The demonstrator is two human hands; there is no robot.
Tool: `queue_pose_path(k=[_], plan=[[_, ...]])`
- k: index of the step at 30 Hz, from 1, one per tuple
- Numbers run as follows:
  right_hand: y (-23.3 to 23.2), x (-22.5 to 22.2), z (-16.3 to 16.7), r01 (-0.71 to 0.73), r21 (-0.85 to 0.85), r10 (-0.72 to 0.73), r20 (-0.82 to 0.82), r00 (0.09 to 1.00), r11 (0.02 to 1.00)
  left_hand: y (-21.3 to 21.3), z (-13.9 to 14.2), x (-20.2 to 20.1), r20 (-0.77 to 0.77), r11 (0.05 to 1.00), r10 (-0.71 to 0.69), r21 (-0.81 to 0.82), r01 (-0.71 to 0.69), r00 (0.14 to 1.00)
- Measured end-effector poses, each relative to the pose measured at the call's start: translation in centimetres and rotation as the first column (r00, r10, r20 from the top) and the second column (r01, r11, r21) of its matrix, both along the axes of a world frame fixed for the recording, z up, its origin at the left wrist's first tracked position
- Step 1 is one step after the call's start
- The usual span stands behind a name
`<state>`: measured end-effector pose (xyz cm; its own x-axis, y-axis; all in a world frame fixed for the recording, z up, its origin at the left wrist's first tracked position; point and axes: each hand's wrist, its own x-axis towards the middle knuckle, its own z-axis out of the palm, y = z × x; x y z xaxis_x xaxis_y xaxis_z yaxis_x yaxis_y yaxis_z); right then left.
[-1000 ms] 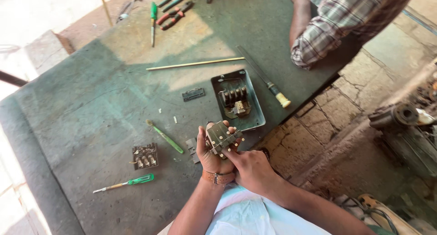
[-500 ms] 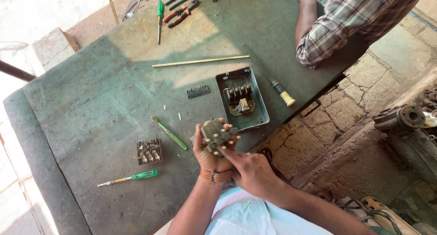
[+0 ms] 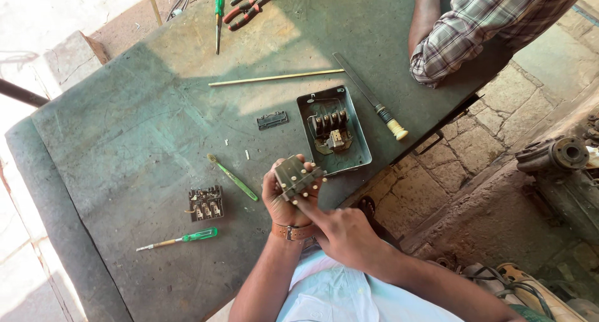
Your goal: The person handles a wristwatch, then picks up and inspects a small electrical component, rotating it to examine the terminals. A second person works nearby with pliers on a separate item.
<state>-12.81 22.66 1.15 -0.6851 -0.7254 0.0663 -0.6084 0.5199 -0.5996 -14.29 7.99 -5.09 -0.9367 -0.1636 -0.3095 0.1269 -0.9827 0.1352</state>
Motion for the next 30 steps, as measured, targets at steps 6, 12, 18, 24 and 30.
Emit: queue_pose_path(k=[6,12,18,24,30], plan=[[0.3,-0.3,1.4,0.004,0.021,-0.006,0.074,0.997,1.0,-0.1,0.5,-0.3,-0.018,0.999,0.009,-0.043,-0.009,1.0],[1.0,-1.1,1.5,-0.008,-0.201,-0.003,-0.052,0.999,0.98,-0.1,2.2,-0.6,-0.119,0.99,-0.096,0.087,0.106,0.988],[1.7,-1.3,2.0,0.083,-0.121,-0.083,0.004,0.997,0.989,0.6,2.2,-1.0,-0.196,0.977,-0.098,0.165,0.132,0.976],[0.1,-2.5,1.7,0.024,0.027,-0.021,-0.12,0.993,0.999,0.9,2.1,-1.6,-0.236,0.989,-0.103,0.074,0.124,0.966],[-0.4,-2.3,0.9,0.044,0.129,-0.028,-0.116,0.993,0.991,-0.5,2.0,-2.1,-0.287,0.991,-0.043,0.106,0.077,0.957]])
